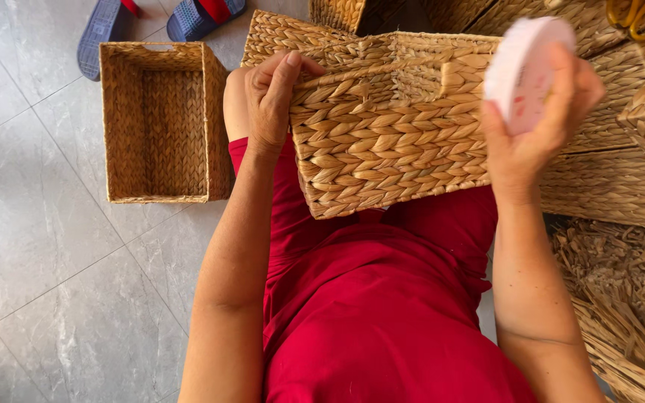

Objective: The person sits on the floor holding a woven water-hyacinth basket on their lap and brushes its woven surfaces with a pink bristle brush, working over the sides and edges, then repositions the basket to brush other areas.

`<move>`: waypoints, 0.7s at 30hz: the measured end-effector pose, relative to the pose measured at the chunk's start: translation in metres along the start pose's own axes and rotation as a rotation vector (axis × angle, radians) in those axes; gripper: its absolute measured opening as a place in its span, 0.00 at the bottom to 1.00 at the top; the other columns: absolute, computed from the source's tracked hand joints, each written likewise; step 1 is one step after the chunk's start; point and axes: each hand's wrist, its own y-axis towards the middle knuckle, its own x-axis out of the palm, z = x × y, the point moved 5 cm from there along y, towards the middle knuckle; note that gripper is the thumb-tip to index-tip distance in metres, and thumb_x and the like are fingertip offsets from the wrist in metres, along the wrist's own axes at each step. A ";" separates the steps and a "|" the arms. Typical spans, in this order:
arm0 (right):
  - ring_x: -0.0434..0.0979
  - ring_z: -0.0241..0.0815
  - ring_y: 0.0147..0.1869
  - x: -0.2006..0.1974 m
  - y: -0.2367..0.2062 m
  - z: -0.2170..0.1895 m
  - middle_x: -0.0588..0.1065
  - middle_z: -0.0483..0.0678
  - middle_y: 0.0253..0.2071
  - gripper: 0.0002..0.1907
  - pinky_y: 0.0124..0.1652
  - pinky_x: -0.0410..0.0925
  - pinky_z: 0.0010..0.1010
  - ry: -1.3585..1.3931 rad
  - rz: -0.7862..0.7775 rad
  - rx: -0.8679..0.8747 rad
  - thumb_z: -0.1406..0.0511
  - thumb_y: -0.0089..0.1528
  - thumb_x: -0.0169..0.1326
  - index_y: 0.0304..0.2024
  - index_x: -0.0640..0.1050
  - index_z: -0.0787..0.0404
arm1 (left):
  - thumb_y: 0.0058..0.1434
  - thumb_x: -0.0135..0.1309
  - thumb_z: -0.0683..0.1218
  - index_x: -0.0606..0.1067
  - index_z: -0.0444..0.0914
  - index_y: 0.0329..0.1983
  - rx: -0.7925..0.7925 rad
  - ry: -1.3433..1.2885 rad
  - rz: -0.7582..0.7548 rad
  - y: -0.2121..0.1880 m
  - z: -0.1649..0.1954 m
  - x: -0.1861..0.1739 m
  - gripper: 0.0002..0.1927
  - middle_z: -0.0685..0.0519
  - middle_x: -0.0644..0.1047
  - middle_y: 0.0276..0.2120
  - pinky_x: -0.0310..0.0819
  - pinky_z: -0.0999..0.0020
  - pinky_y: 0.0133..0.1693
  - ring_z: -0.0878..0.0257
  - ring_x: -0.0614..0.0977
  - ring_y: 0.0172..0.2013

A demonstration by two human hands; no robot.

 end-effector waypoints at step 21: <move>0.66 0.52 0.67 0.045 -0.010 -0.124 0.62 0.54 0.63 0.41 0.61 0.67 0.44 0.063 -0.284 -0.226 0.63 0.62 0.72 0.72 0.64 0.52 | 0.73 0.51 0.53 0.83 0.34 0.39 -0.058 0.103 -0.008 -0.004 0.022 0.002 0.18 0.63 0.70 0.22 0.56 0.76 0.30 0.75 0.64 0.25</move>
